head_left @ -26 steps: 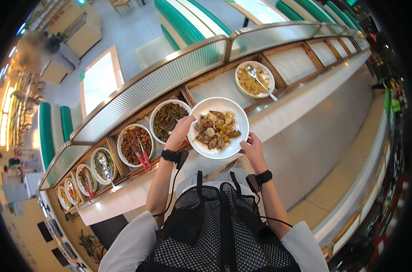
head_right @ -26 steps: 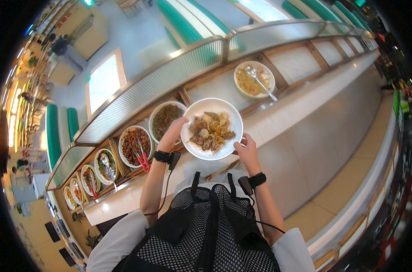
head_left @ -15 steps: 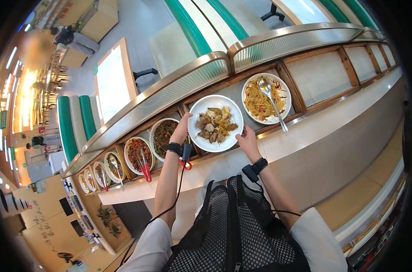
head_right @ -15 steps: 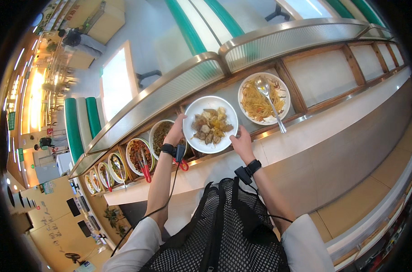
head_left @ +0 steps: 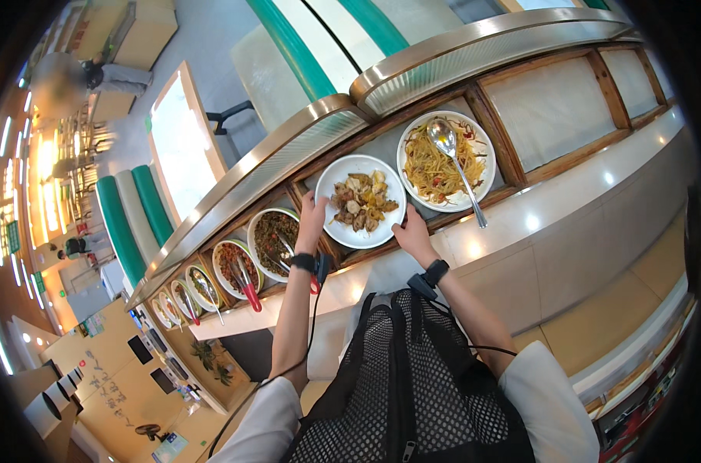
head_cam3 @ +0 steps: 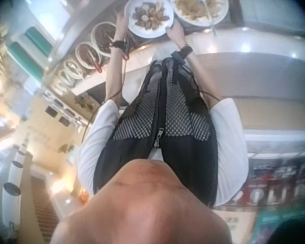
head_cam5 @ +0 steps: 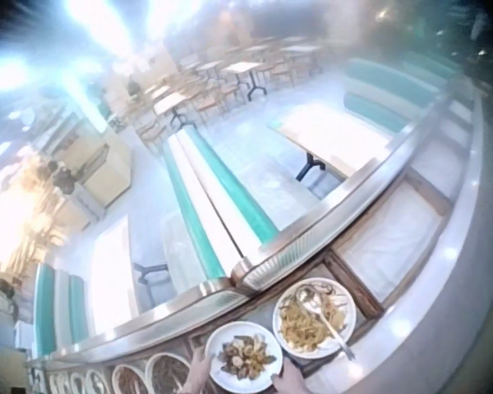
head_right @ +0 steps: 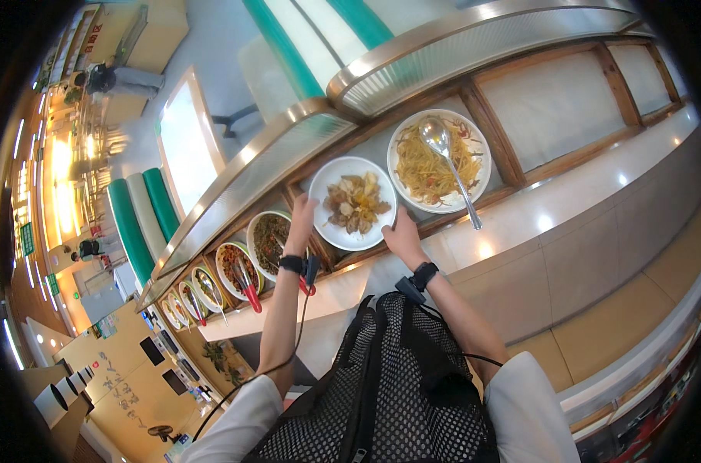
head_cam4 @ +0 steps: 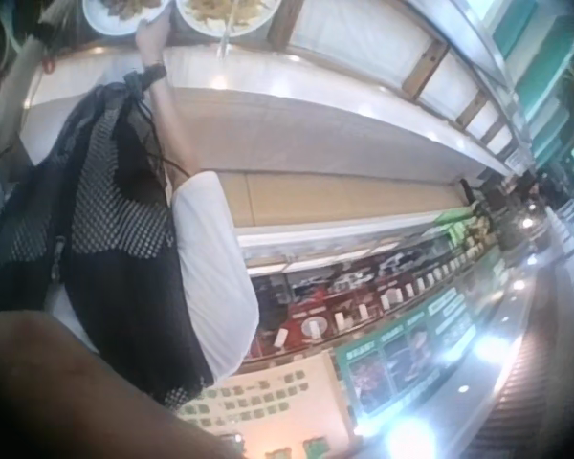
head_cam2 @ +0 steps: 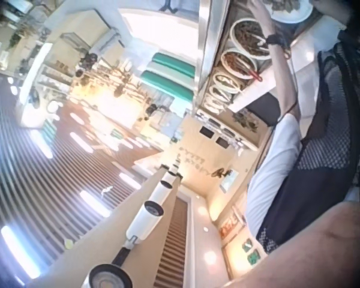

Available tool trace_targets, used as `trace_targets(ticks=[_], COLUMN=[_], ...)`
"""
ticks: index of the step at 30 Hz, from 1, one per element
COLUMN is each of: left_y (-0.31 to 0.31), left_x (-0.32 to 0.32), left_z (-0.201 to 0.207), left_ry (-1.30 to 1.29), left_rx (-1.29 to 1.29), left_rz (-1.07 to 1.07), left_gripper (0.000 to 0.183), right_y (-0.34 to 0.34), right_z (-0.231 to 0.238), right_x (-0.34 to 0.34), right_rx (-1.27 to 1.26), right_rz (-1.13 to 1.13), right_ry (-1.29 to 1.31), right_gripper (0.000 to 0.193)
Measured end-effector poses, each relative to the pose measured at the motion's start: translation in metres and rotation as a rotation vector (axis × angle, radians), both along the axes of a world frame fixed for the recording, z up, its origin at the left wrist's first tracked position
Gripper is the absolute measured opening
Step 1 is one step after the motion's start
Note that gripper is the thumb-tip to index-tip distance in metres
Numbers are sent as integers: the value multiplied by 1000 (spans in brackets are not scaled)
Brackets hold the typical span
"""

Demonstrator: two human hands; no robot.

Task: Moving bowls of prepared food and serving utensils from a counter to a buffet display line.

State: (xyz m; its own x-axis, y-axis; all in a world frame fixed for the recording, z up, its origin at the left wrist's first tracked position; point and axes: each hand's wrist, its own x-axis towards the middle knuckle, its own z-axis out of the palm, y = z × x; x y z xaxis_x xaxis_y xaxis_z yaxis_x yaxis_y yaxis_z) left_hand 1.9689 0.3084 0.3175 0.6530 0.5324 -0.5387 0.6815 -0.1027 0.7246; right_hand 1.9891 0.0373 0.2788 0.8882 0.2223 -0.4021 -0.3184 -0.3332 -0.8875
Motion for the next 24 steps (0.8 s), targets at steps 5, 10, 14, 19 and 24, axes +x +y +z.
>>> trace_targets(ticks=[5,10,14,19,24], left_y=[-37,-50,-63,-102,-184], left_x=[-43,-138,-224,-350,-581], left_z=[26,71,47,-22,-158], left_ry=[-235,-295,-214,-136,-13], left_rx=[39,-283,-230,-295,-198], left_rz=[15,112,171,514,568], left_gripper=[57,40,37,32,26], right_y=[-62,-142,-175,-216,-162], right_z=[42,88,41,22,79], right_x=[28,46,73,69,43], right_rx=[61,-349,-370,208,229], right_rz=[9,-186,-107,-199,-86], right_ry=[-98,-300,105,481,380], right_gripper=[34,29,39,33,28])
